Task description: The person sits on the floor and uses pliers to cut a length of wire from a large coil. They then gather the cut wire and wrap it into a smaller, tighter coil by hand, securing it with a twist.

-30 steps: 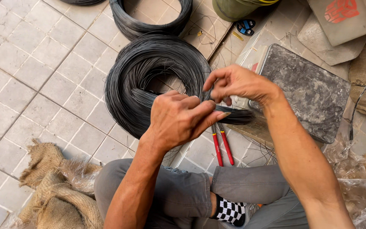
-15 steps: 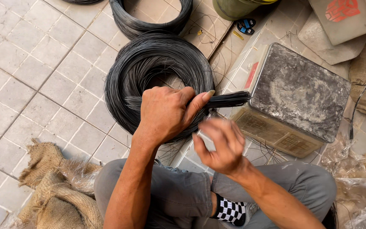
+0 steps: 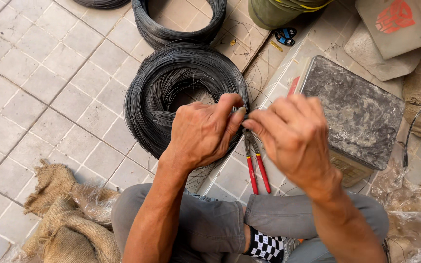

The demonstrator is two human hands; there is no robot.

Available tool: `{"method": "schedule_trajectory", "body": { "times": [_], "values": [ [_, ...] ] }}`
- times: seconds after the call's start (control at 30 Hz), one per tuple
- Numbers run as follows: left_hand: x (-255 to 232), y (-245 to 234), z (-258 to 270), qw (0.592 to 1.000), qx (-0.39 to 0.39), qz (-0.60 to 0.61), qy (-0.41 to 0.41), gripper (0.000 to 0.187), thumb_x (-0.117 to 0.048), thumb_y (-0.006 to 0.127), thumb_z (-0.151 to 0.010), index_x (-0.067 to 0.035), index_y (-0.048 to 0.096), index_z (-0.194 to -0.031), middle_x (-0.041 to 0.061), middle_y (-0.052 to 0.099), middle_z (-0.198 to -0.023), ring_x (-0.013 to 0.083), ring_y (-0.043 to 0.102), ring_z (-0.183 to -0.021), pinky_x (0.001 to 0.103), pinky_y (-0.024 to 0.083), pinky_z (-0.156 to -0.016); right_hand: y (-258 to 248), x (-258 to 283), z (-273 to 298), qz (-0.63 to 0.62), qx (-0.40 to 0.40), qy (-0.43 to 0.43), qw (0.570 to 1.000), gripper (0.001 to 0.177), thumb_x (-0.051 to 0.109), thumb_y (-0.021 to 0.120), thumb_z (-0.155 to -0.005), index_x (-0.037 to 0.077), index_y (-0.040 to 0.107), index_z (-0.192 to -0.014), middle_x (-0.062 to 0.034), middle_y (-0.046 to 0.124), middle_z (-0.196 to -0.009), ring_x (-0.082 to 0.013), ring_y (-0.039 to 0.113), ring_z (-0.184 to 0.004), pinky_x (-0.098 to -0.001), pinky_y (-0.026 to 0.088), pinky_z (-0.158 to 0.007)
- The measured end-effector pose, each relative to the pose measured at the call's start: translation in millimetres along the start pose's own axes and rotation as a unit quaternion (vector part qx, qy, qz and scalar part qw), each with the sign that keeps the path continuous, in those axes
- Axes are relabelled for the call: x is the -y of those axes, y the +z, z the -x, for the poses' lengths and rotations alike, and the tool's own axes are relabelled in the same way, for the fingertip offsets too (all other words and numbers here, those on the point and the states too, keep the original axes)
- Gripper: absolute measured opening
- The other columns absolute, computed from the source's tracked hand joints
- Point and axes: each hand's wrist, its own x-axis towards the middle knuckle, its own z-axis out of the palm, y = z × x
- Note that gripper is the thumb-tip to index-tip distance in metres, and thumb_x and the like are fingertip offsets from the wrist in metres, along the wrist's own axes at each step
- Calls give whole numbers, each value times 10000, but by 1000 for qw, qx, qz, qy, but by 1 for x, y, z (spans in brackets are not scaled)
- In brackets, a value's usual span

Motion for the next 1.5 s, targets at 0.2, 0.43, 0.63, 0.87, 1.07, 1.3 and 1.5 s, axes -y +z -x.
{"method": "schedule_trajectory", "body": {
  "times": [0.2,0.43,0.63,0.87,1.07,1.3,1.5],
  "values": [
    [11,2,6,997,-45,-12,54,284,-338,604,-1088,-77,573,-1195,98,646,-760,397,637,-619,494,457,-590,10,-35,-37,-94,120,-9,988,209,397,769,-999,192,805,-1011,52,771,-969,-237,613,-996,-482,332,-909],
    [16,5,8,995,-77,35,49,348,-349,721,-1028,-130,605,-1272,96,716,-756,325,761,-711,402,584,-664,33,-42,-34,-224,173,98,954,281,405,619,-1103,185,790,-1062,-68,786,-1035,-347,666,-1255,-662,295,-1148],
    [15,5,7,994,-67,18,79,180,-336,673,-1050,-209,720,-1168,39,675,-716,285,747,-704,393,578,-640,50,-37,-12,-220,12,158,963,352,441,863,-929,155,804,-1125,-172,738,-1223,-529,620,-1300,-661,469,-1077],
    [16,1,9,999,-30,-2,40,302,-393,603,-1084,-142,734,-978,95,684,-667,332,747,-656,434,578,-608,79,23,54,-100,-276,42,955,124,128,848,-877,132,814,-997,-39,687,-970,-275,679,-883,-460,527,-866],
    [9,-3,8,999,48,-15,-22,409,-446,535,-1086,-133,713,-893,141,678,-624,409,732,-643,511,555,-600,86,41,65,-261,-118,160,945,281,280,782,-977,53,740,-1139,-131,757,-979,-367,764,-937,-475,587,-835],
    [-9,1,-3,997,64,-36,-33,477,-481,503,-1094,-123,688,-838,154,666,-604,425,727,-641,521,545,-610,51,26,75,-120,-105,119,980,151,272,673,-1049,183,778,-989,-1,696,-741,-259,747,-688,-374,590,-664],
    [2,16,-4,993,81,-81,-42,427,-513,274,-1127,-286,601,-1283,95,646,-544,402,753,-636,528,580,-696,30,-33,24,-280,-72,142,947,130,319,823,-948,192,810,-973,7,703,-813,-211,736,-787,-402,550,-813]
  ]
}}
